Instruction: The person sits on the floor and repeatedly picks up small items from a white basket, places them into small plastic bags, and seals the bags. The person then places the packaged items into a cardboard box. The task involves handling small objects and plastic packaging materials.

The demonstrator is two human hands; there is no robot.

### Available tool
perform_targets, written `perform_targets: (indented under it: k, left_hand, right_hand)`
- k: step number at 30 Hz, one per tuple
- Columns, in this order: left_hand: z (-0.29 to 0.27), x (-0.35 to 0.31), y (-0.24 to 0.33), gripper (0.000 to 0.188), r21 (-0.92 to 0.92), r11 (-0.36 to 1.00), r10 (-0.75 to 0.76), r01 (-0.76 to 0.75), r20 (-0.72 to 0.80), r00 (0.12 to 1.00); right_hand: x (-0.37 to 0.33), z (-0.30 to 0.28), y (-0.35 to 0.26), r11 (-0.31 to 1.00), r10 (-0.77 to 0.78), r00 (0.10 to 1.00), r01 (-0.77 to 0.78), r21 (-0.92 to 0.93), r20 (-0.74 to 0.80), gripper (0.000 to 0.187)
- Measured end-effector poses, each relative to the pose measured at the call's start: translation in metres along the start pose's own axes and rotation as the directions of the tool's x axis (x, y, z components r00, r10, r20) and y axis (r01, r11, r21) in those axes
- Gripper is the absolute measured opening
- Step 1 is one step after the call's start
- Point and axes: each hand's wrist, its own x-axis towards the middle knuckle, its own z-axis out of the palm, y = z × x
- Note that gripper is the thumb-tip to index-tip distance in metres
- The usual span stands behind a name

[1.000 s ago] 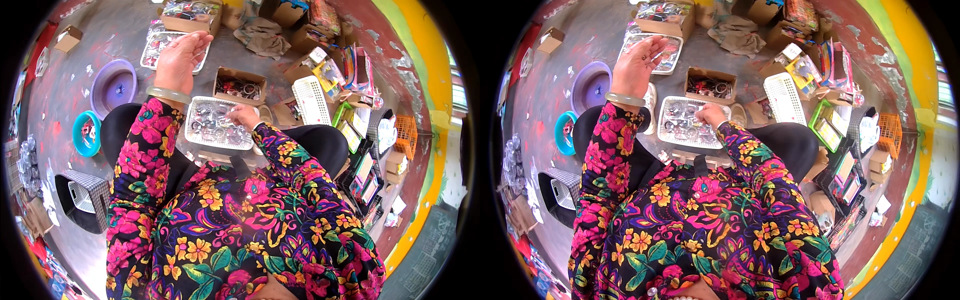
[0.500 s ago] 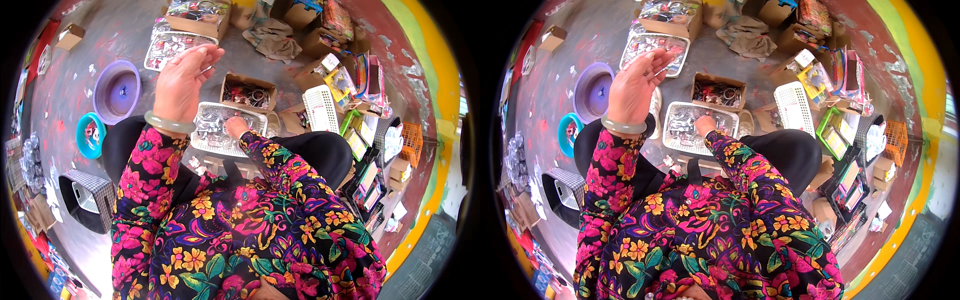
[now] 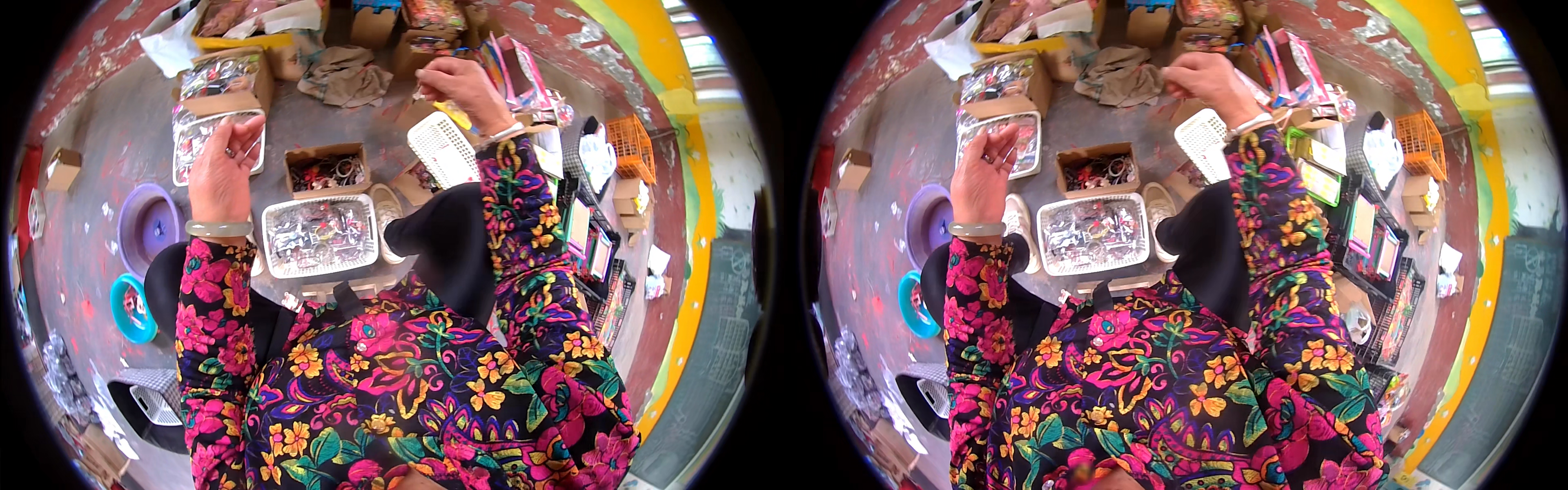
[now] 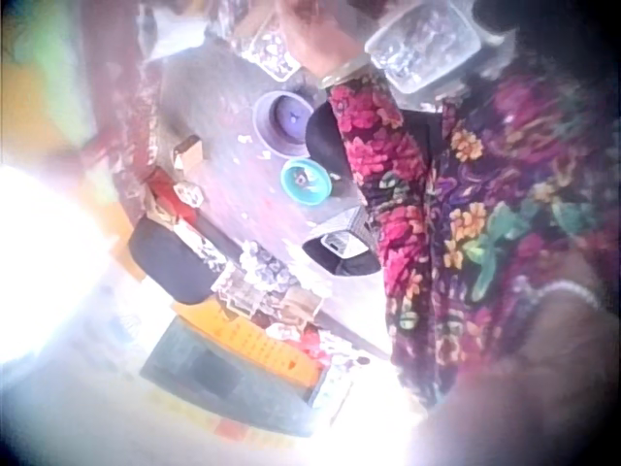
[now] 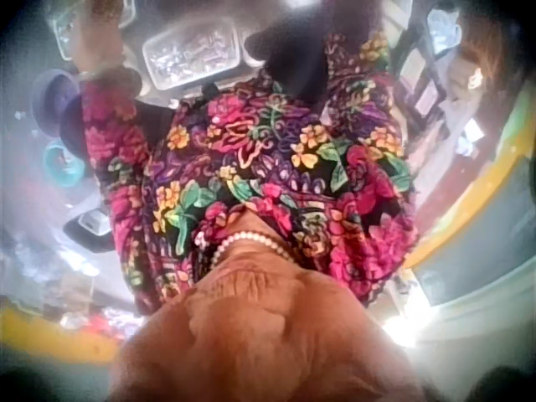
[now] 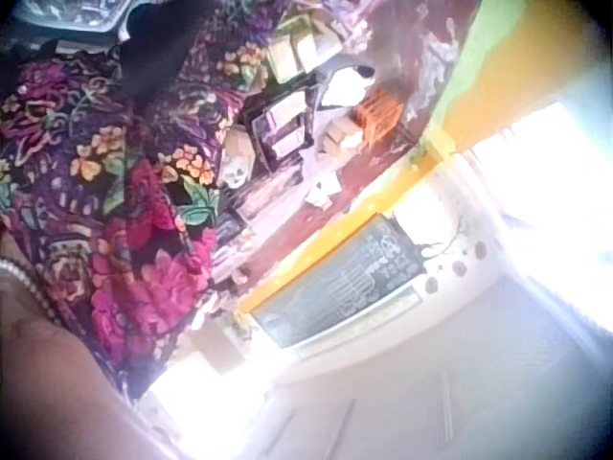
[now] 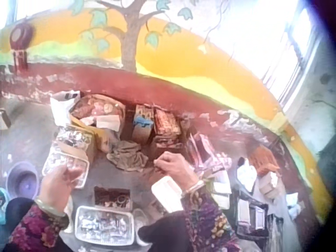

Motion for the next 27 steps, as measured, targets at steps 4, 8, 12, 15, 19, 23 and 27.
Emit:
perform_targets:
  k: [4, 8, 12, 15, 19, 23, 27]
  left_hand:
    - [-0.009, 0.003, -0.004, 0.023, 0.011, 1.000, -0.003, 0.002, 0.026, 1.000]
    - [0.001, 0.011, -0.022, 0.021, 0.006, 0.998, -0.063, 0.063, 0.083, 0.995]
    - [0.002, 0.006, -0.017, 0.020, 0.054, 0.995, -0.083, 0.080, 0.061, 0.995]
    - [0.000, 0.004, -0.019, 0.020, 0.103, 0.991, -0.097, 0.089, 0.078, 0.992]
    - [0.007, 0.001, -0.020, 0.020, 0.113, 0.988, -0.121, 0.108, 0.116, 0.986]
    - [0.010, -0.002, -0.020, 0.021, 0.144, 0.982, -0.138, 0.120, 0.120, 0.983]
    - [0.011, -0.001, -0.024, 0.021, 0.156, 0.976, -0.168, 0.151, 0.105, 0.980]
  right_hand:
    - [-0.025, -0.060, 0.084, 0.881, 0.135, 0.990, -0.138, -0.452, -0.040, 0.025]
    - [-0.091, -0.090, 0.257, 0.475, 0.143, 0.966, -0.256, -0.842, -0.214, 0.022]
    - [-0.112, -0.047, 0.263, 0.538, 0.320, 0.824, -0.565, -0.625, -0.468, 0.029]
    - [-0.113, -0.022, 0.253, 0.537, 0.292, 0.788, -0.604, -0.589, -0.541, 0.032]
    - [-0.114, -0.014, 0.248, 0.453, 0.251, 0.793, -0.603, -0.657, -0.555, 0.032]
    - [-0.109, -0.011, 0.243, 0.438, 0.324, 0.723, -0.686, -0.581, -0.610, 0.032]
    - [-0.112, -0.022, 0.269, 0.652, 0.267, 0.722, -0.623, -0.433, -0.638, 0.032]
